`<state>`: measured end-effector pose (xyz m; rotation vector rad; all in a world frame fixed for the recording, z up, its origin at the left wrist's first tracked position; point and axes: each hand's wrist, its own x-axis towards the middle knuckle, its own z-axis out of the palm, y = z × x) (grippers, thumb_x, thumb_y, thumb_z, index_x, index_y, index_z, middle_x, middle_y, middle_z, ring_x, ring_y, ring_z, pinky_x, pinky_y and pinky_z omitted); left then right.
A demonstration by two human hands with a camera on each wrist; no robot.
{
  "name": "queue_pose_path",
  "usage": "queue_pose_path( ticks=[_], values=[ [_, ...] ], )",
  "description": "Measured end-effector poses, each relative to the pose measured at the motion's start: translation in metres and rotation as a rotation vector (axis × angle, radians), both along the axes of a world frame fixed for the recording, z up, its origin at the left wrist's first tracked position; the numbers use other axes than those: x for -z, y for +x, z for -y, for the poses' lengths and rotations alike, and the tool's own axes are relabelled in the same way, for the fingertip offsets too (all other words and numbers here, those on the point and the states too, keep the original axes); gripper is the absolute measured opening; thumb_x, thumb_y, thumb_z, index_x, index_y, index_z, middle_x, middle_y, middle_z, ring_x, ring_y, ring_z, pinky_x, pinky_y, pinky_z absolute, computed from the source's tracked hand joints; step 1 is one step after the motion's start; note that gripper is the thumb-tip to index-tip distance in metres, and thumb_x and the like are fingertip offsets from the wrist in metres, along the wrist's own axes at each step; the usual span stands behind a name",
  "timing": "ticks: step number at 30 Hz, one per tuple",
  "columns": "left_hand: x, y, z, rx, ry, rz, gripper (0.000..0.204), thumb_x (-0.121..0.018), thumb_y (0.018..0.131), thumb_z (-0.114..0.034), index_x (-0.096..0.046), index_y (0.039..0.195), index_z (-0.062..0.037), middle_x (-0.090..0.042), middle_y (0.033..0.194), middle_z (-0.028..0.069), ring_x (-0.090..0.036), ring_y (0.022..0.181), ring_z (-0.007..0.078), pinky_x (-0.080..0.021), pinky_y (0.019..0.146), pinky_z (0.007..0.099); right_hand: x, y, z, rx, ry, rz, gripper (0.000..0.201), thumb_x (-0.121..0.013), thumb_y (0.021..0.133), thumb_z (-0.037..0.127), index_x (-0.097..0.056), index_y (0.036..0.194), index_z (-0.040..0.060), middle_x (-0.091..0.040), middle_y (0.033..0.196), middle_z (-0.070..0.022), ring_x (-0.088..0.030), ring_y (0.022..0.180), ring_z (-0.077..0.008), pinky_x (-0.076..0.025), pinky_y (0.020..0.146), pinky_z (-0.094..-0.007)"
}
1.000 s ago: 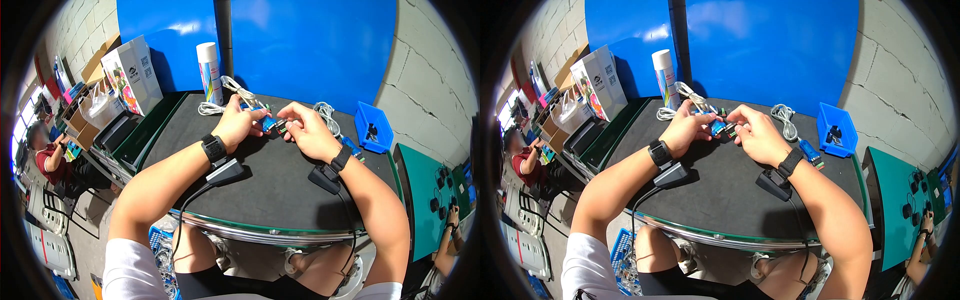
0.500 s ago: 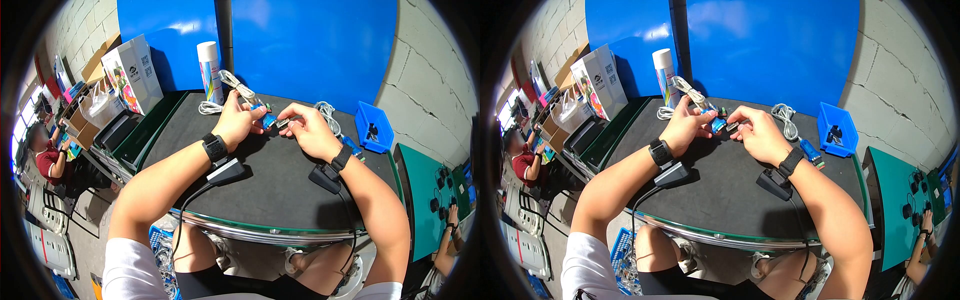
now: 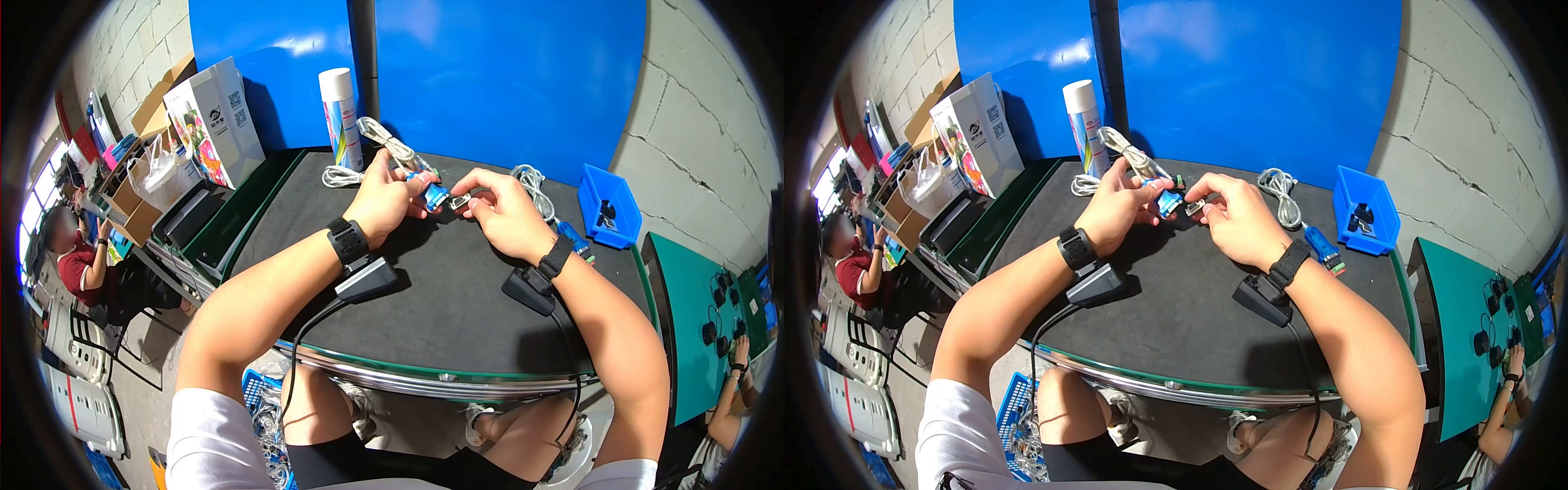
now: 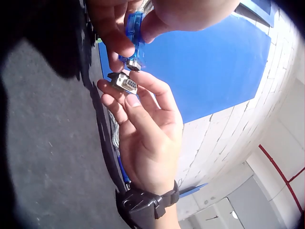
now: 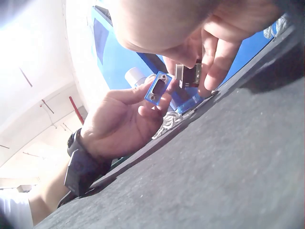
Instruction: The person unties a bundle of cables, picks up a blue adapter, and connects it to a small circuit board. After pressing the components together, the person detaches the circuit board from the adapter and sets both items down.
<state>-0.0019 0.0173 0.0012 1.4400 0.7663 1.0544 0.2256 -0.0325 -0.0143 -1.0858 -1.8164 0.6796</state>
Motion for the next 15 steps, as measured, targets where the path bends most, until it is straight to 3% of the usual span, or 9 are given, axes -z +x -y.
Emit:
queue_pose_path(
  ticks=[7,15],
  values=[
    [0.004,0.000,-0.005,0.040,0.003,0.009,0.027,-0.066,0.108,-0.010,-0.044,0.123,-0.0060,-0.077,0.123,0.0129,-0.076,0.080,0.0170,-0.060,0.066,0.0307,0.001,0.000,0.000,0.000,0.007,0.005,0.026,-0.053,0.099,-0.009,-0.071,0.116,-0.0022,-0.077,0.103,-0.0141,-0.075,0.095,-0.0191,-0.060,0.088,-0.0352],
    [0.000,0.000,-0.001,0.077,-0.036,0.019,0.035,-0.069,0.107,-0.010,-0.043,0.129,-0.0059,-0.076,0.124,0.0135,-0.077,0.085,0.0197,-0.062,0.068,0.0316,-0.009,-0.002,0.008,0.049,-0.037,0.047,0.019,-0.061,0.097,-0.002,-0.070,0.114,-0.0017,-0.071,0.090,-0.0080,-0.064,0.079,-0.0115,-0.051,0.071,-0.0316]
  ],
)
